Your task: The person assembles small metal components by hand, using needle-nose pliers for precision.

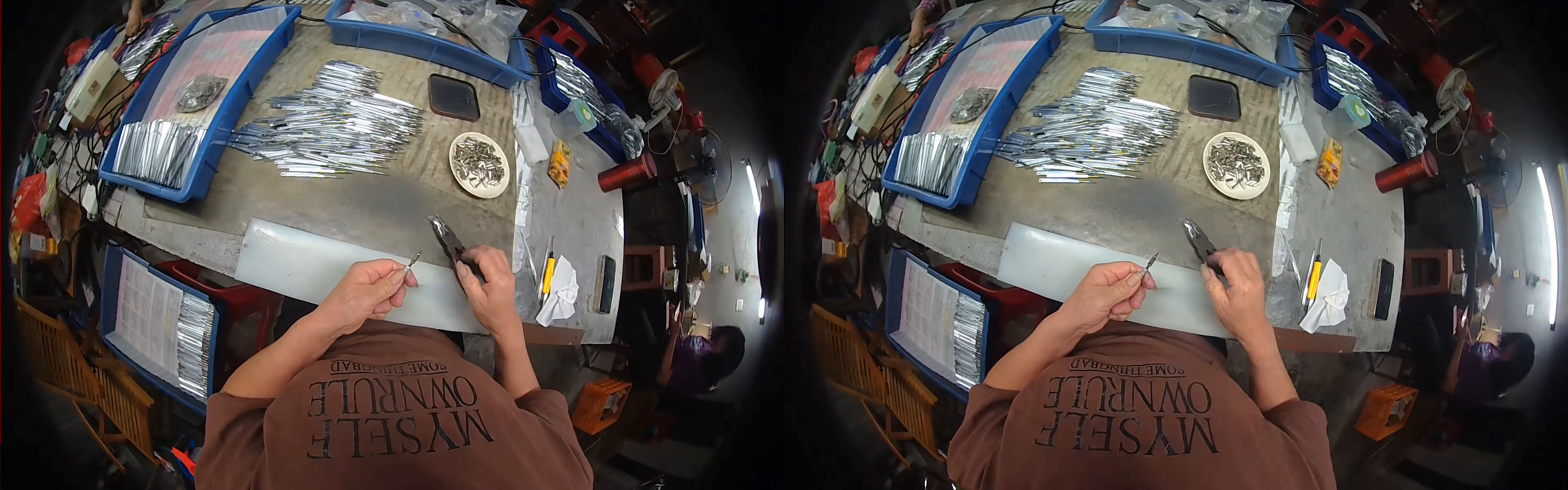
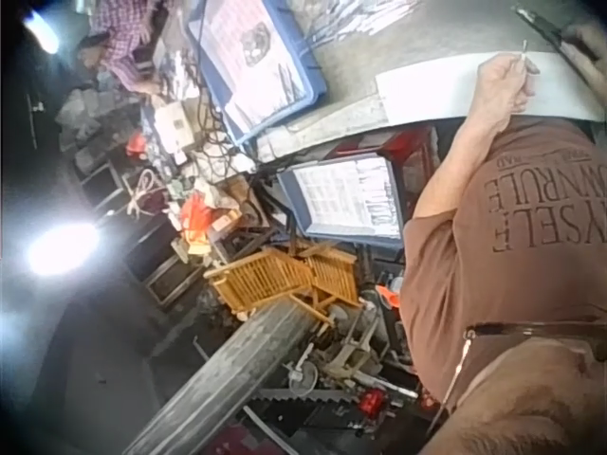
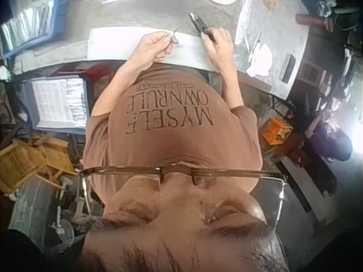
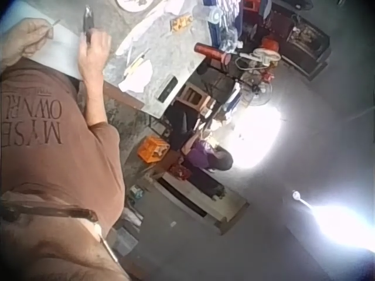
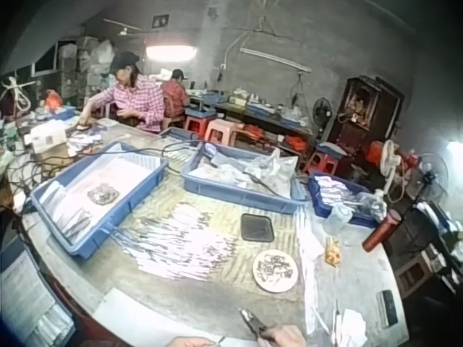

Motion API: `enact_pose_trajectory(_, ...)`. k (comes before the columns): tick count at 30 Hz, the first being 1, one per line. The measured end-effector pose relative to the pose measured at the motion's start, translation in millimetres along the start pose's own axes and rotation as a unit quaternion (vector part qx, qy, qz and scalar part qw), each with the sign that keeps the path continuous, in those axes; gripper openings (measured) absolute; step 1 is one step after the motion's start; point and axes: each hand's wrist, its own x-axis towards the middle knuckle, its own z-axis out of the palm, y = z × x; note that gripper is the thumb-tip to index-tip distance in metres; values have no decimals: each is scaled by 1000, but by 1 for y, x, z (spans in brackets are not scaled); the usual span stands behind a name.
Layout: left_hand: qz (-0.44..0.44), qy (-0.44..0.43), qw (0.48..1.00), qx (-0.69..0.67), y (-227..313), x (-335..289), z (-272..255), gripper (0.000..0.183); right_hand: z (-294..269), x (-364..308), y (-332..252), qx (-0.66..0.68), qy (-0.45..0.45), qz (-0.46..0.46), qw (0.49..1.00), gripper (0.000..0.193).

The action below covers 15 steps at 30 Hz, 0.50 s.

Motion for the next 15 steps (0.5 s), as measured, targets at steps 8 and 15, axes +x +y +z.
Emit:
enact_pose_trajectory(8, -48, -54, 997, 2, -2, -2, 6, 21, 10, 6, -15, 381, -47, 100, 918, 13)
enact_pose_trajectory(15, -59, -52, 996, 49, -4, -3, 11, 21, 7, 8, -18, 307, -94, 65, 945, 8)
